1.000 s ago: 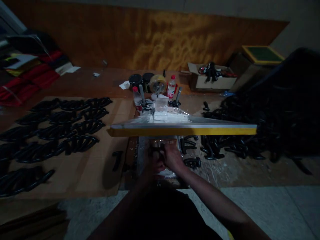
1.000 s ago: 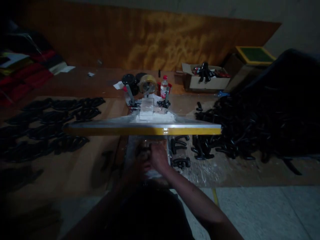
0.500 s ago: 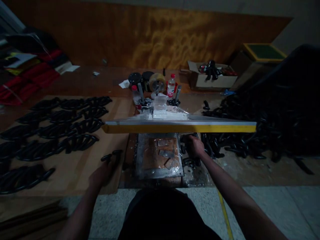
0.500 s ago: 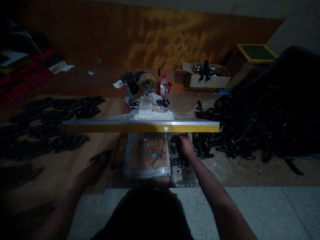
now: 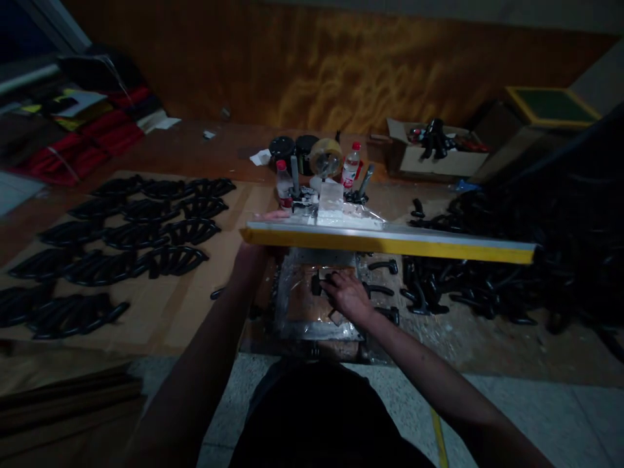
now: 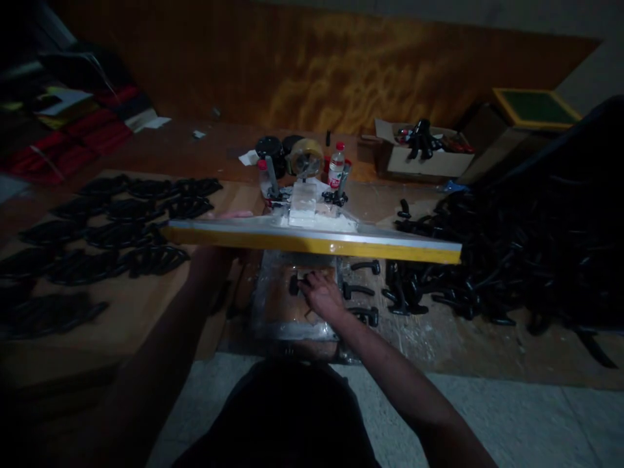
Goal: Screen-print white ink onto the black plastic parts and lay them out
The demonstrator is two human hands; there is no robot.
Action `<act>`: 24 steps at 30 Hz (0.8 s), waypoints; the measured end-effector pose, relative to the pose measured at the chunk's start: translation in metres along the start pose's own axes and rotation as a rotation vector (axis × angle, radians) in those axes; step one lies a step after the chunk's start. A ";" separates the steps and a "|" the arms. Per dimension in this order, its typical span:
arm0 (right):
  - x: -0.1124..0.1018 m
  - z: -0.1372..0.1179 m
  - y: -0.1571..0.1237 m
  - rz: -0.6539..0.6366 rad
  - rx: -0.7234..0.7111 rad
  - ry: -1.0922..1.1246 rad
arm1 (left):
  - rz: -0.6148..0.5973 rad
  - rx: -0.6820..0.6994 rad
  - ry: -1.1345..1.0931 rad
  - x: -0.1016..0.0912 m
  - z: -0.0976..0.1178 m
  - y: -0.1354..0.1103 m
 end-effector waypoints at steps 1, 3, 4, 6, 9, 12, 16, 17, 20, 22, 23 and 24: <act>-0.007 0.016 -0.004 0.053 0.064 0.059 | -0.028 -0.012 -0.018 0.004 -0.001 -0.007; -0.024 0.058 -0.015 0.161 0.220 0.138 | -0.077 -0.034 0.024 0.003 -0.015 -0.025; -0.032 0.080 -0.019 0.199 0.288 0.148 | -0.096 -0.064 0.073 0.001 -0.028 -0.036; -0.050 0.116 -0.022 0.263 0.410 0.121 | -0.121 -0.163 0.167 -0.004 -0.063 -0.057; -0.081 0.127 -0.005 0.395 0.463 0.051 | -0.141 -0.307 0.174 -0.001 -0.119 -0.081; -0.091 0.076 0.040 0.352 0.238 -0.069 | -0.143 -0.311 0.175 0.007 -0.155 -0.085; -0.055 0.017 0.069 -0.048 0.069 -0.187 | -0.153 -0.293 0.202 0.012 -0.179 -0.080; -0.045 0.010 0.064 -0.123 0.046 -0.206 | -0.158 -0.302 0.187 0.012 -0.183 -0.079; -0.031 -0.010 0.033 -0.215 -0.169 -0.227 | -0.173 -0.333 0.134 0.011 -0.190 -0.080; -0.031 -0.023 0.011 -0.242 -0.381 -0.189 | -0.171 -0.354 0.118 0.011 -0.192 -0.081; -0.032 -0.026 0.004 -0.259 -0.455 -0.160 | -0.169 -0.362 0.117 0.011 -0.191 -0.082; -0.033 -0.027 0.000 -0.267 -0.491 -0.131 | -0.167 -0.367 0.111 0.011 -0.190 -0.082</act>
Point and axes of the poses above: each hand's wrist, its own y-axis towards the middle knuckle, its own x-axis out of the palm, z = x × y, the point moved 8 cm from there along y, towards the middle knuckle, and after that the axes turned 9 degrees about -y, right-handed, at the moved point
